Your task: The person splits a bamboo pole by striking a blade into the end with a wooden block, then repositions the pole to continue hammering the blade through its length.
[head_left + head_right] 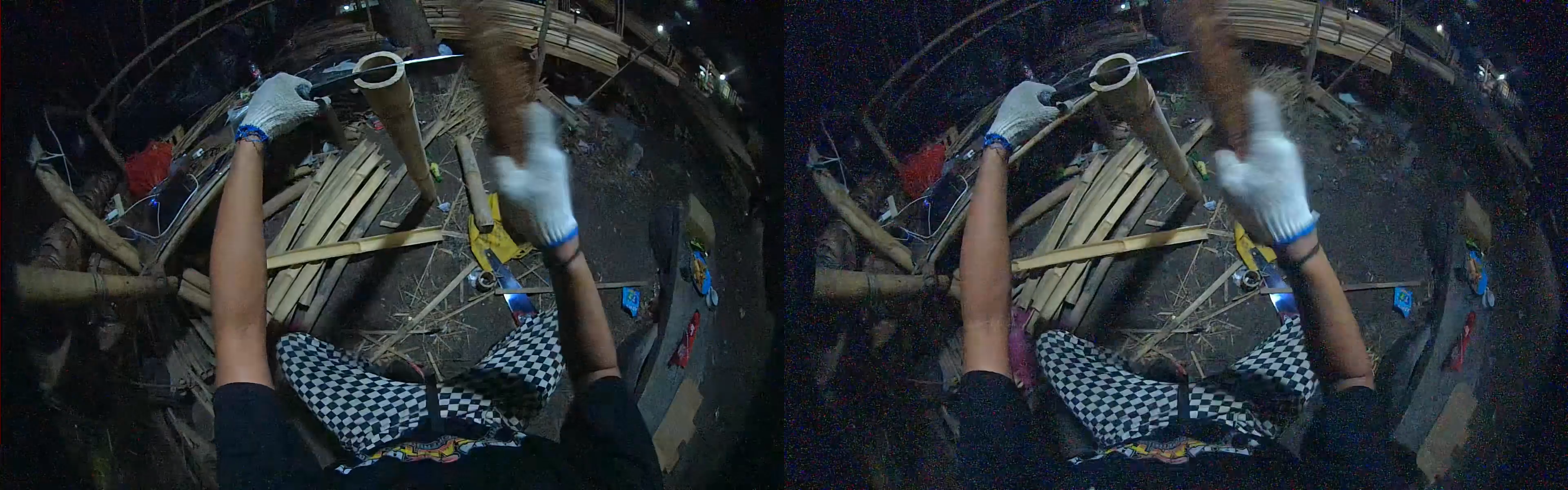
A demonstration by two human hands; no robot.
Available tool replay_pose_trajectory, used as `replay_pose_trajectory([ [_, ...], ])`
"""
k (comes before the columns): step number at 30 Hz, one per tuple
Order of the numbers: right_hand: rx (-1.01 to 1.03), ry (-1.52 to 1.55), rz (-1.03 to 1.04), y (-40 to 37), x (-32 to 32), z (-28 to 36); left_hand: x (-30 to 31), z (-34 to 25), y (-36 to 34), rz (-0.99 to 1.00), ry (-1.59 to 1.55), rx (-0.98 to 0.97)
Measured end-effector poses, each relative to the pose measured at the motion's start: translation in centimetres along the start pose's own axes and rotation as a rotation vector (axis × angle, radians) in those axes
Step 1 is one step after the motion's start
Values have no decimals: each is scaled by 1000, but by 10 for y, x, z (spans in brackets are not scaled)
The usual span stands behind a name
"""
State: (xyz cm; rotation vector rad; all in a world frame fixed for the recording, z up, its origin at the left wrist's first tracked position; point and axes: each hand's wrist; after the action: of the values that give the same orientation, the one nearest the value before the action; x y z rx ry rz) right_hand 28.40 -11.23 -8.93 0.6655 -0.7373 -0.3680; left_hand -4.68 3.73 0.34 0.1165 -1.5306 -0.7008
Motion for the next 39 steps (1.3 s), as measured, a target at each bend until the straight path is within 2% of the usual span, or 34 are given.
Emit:
replay_pose_trajectory([
  [1,-106,-18,250,4,-22,-27,2,0,-1,6,5,-5],
  [2,0,-29,162,0,-31,-39,2,2,-4,23,6,34],
  [6,-141,205,280,4,16,4,14,-4,-10,74,55,78],
  [7,-71,214,208,2,27,16,4,6,-12,-84,80,-32],
  [8,-61,230,107,4,36,29,3,12,-9,-87,88,-34],
  [10,317,205,-280,15,52,36,4,18,1,57,61,-1],
  [12,521,416,-375,29,65,4,10,14,4,93,114,-5],
  [13,513,418,-381,31,56,-5,13,11,5,95,135,11],
  [19,691,-735,-643,27,-20,-45,20,0,16,144,134,48],
  [20,387,-109,-283,30,-18,-20,25,-12,15,135,143,99],
  [21,-189,56,340,26,-26,-18,28,-19,14,125,152,149],
  [22,-205,115,338,14,-26,-16,24,-18,12,139,158,141],
  [24,-40,104,245,16,-15,-17,26,-12,18,125,159,96],
  [26,-114,235,271,20,9,-4,24,-8,14,144,169,141],
  [27,-148,200,253,22,26,16,26,-7,14,136,185,140],
  [28,82,192,-7,25,31,14,26,-6,15,128,198,139],
  [30,466,554,-400,43,35,28,22,0,19,108,206,117],
  [31,590,551,-483,51,42,31,23,2,20,118,205,107],
  [33,635,502,-485,62,45,25,27,-2,21,132,215,144],
  [35,622,439,-459,67,26,17,25,2,23,123,151,155],
  [37,458,352,-349,64,-2,3,26,-1,24,114,85,165],
  [38,249,215,-173,55,-21,-6,30,-9,23,80,122,160],
  [39,8,71,122,50,-36,-19,30,-14,21,49,157,156],
])
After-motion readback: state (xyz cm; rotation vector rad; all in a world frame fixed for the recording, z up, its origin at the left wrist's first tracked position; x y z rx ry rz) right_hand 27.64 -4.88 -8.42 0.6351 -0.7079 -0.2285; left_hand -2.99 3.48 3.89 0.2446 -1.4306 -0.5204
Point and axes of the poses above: each hand's wrist, its own y-axis towards the middle knuckle, its own x-axis out of the back of the hand, z = x × y, and after that the axes turned 1 degree about z, right-handed
